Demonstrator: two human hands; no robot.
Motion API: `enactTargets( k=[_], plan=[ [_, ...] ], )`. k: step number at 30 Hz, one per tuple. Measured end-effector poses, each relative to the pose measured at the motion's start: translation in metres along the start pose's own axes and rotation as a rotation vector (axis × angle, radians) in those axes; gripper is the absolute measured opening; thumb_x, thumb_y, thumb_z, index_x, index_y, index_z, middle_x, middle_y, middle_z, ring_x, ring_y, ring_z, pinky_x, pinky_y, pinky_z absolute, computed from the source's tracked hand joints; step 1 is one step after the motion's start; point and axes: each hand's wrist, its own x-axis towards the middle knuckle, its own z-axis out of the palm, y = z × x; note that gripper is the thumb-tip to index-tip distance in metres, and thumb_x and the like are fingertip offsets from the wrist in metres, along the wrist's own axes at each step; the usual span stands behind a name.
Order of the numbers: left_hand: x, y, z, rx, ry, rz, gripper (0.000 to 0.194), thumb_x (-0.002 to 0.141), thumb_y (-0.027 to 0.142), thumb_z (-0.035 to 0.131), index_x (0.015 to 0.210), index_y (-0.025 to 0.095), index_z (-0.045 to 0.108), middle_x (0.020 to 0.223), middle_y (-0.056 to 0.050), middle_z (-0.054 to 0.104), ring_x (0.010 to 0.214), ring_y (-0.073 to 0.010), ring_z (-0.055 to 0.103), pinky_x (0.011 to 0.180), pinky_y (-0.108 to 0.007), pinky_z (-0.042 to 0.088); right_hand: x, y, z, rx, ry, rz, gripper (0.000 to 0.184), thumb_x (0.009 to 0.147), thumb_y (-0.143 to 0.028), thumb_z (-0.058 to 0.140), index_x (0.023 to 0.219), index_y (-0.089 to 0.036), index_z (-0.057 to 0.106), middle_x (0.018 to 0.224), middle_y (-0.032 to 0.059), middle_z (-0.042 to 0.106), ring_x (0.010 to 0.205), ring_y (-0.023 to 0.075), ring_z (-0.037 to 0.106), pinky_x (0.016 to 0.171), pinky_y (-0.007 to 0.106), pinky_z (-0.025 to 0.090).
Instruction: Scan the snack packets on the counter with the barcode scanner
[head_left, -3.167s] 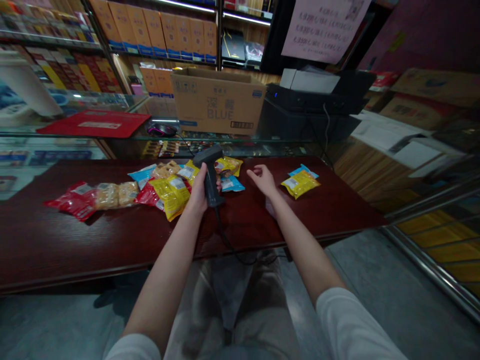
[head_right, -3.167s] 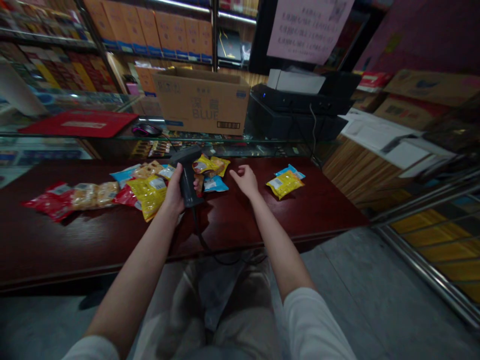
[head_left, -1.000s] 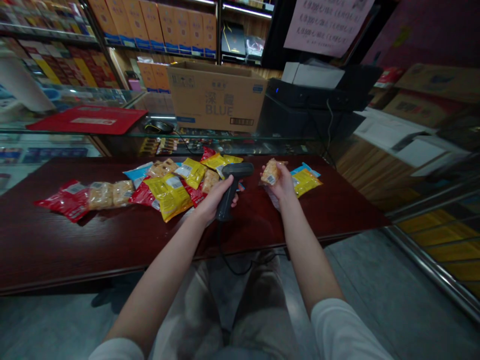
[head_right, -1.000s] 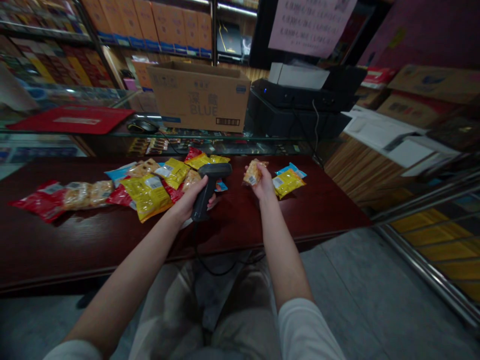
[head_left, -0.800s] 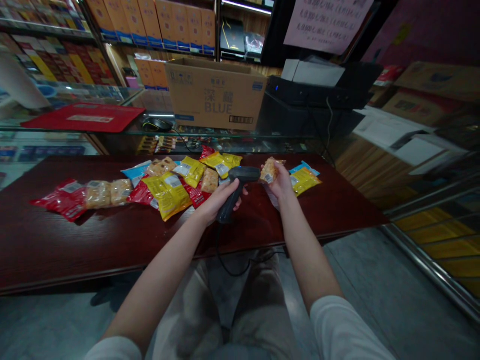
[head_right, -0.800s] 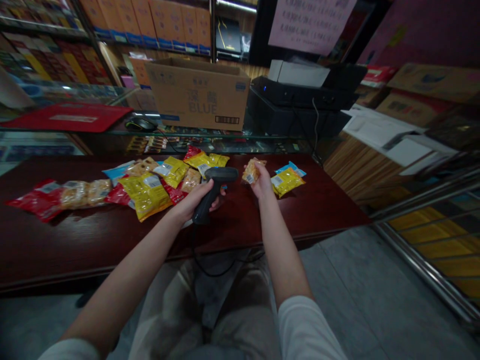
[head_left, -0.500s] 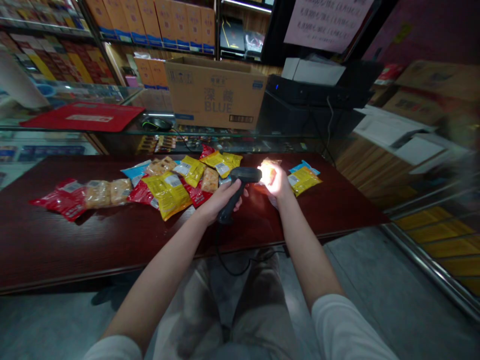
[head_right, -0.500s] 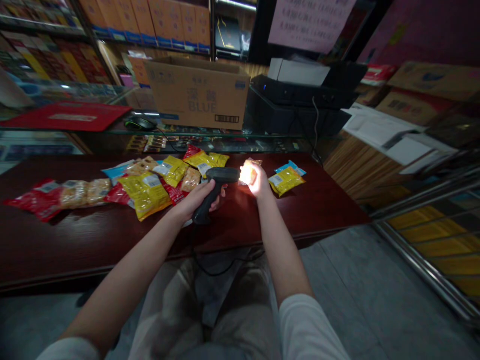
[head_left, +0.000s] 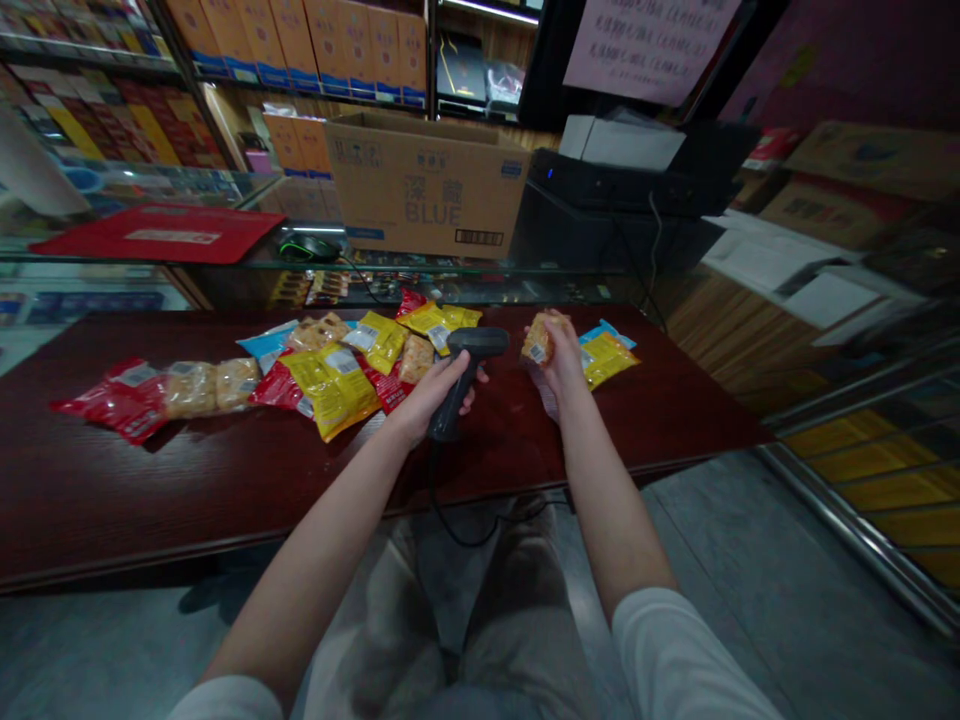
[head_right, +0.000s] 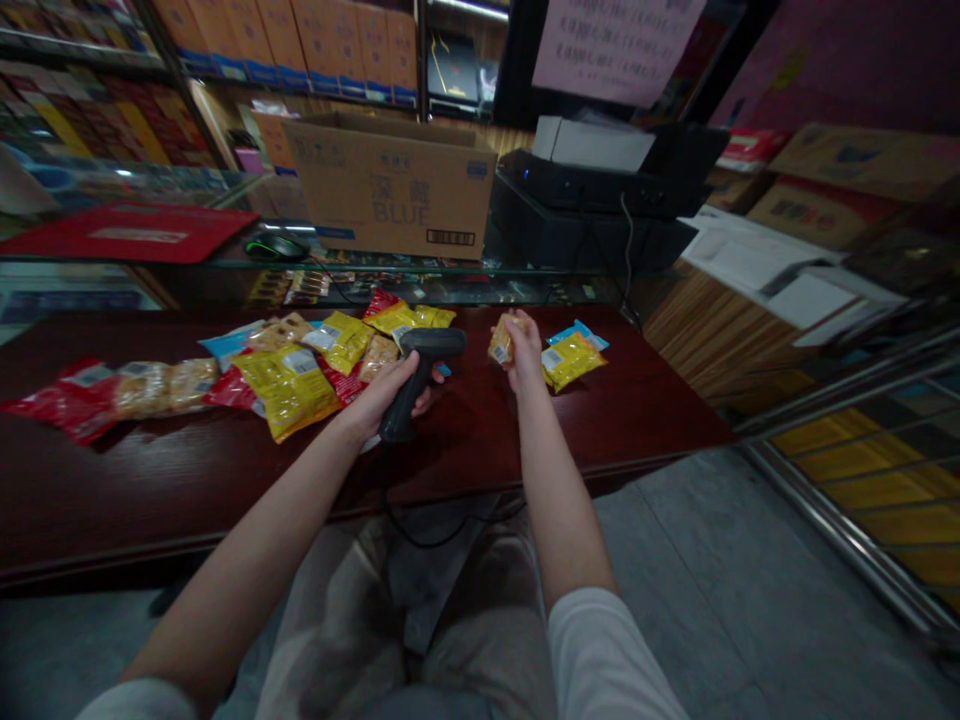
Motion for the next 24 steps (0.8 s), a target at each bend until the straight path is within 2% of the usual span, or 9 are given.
enactTargets(
  k=[2, 4, 7, 10, 15, 20, 24],
  plan=[
    [0.0, 0.004, -0.002, -0.037, 0.074, 0.024, 0.058, 0.077, 0.065, 0.07, 0.098, 0.011, 0.061, 0.062, 0.0, 0.06, 0.042, -0.0076, 0.048, 0.038, -0.02, 0.035, 0.004, -0.004, -0.007, -0.158, 0.104, -0.214, 0.047, 0.07, -0.031, 0.076, 0.109, -0.03, 0.049, 0.102, -0.0026, 0.064, 0.089, 0.014, 0.067, 0.078, 0.026, 0.056],
    [0.0, 0.011, -0.003, -0.079, 0.139, 0.047, 0.055, 0.079, 0.062, 0.07, 0.102, 0.012, 0.062, 0.065, 0.0, 0.062, 0.044, -0.0072, 0.05, 0.039, -0.019, 0.038, 0.006, -0.011, -0.017, -0.373, 0.209, -0.412, 0.048, 0.072, -0.033, 0.075, 0.111, -0.028, 0.046, 0.111, 0.0024, 0.06, 0.103, 0.0167, 0.064, 0.091, 0.031, 0.053],
    [-0.002, 0.021, -0.005, -0.108, 0.224, 0.061, 0.052, 0.082, 0.061, 0.067, 0.101, 0.012, 0.062, 0.066, 0.0, 0.062, 0.046, -0.0068, 0.051, 0.041, -0.018, 0.04, 0.007, -0.027, -0.036, -0.757, 0.306, -0.558, 0.048, 0.076, -0.035, 0.073, 0.115, -0.023, 0.046, 0.121, 0.0113, 0.054, 0.119, 0.0253, 0.056, 0.105, 0.043, 0.044],
    [-0.002, 0.024, -0.008, -0.115, 0.304, 0.107, 0.048, 0.085, 0.059, 0.066, 0.101, 0.014, 0.062, 0.073, -0.001, 0.065, 0.048, -0.0061, 0.053, 0.042, -0.018, 0.042, 0.007, -0.04, -0.055, -1.084, 0.338, -0.557, 0.048, 0.077, -0.033, 0.072, 0.117, -0.019, 0.049, 0.128, 0.0166, 0.049, 0.125, 0.0309, 0.05, 0.109, 0.049, 0.038],
    [0.001, 0.022, -0.012, -0.1, 0.361, 0.163, 0.046, 0.086, 0.057, 0.065, 0.103, 0.014, 0.063, 0.079, -0.002, 0.067, 0.049, -0.0064, 0.055, 0.044, -0.02, 0.044, 0.003, -0.042, -0.073, -1.382, 0.335, -0.416, 0.047, 0.074, -0.034, 0.075, 0.115, -0.017, 0.058, 0.133, 0.018, 0.043, 0.114, 0.0326, 0.054, 0.101, 0.052, 0.041],
    [0.002, 0.021, -0.012, -0.1, 0.368, 0.166, 0.043, 0.087, 0.055, 0.065, 0.098, 0.014, 0.063, 0.079, -0.003, 0.067, 0.05, -0.0068, 0.055, 0.045, -0.02, 0.044, -0.003, -0.035, -0.071, -1.545, 0.397, -0.517, 0.047, 0.074, -0.038, 0.069, 0.115, -0.017, 0.061, 0.131, 0.0201, 0.049, 0.119, 0.0389, 0.044, 0.1, 0.063, 0.031],
    [0.002, 0.021, -0.012, -0.101, 0.354, 0.166, 0.042, 0.088, 0.055, 0.064, 0.098, 0.014, 0.062, 0.077, -0.002, 0.066, 0.05, -0.0067, 0.055, 0.044, -0.019, 0.044, -0.008, -0.035, -0.07, -1.569, 0.387, -0.48, 0.028, 0.08, -0.031, 0.058, 0.103, -0.016, 0.064, 0.12, 0.0195, 0.056, 0.117, 0.0374, 0.045, 0.099, 0.063, 0.031]
  ],
)
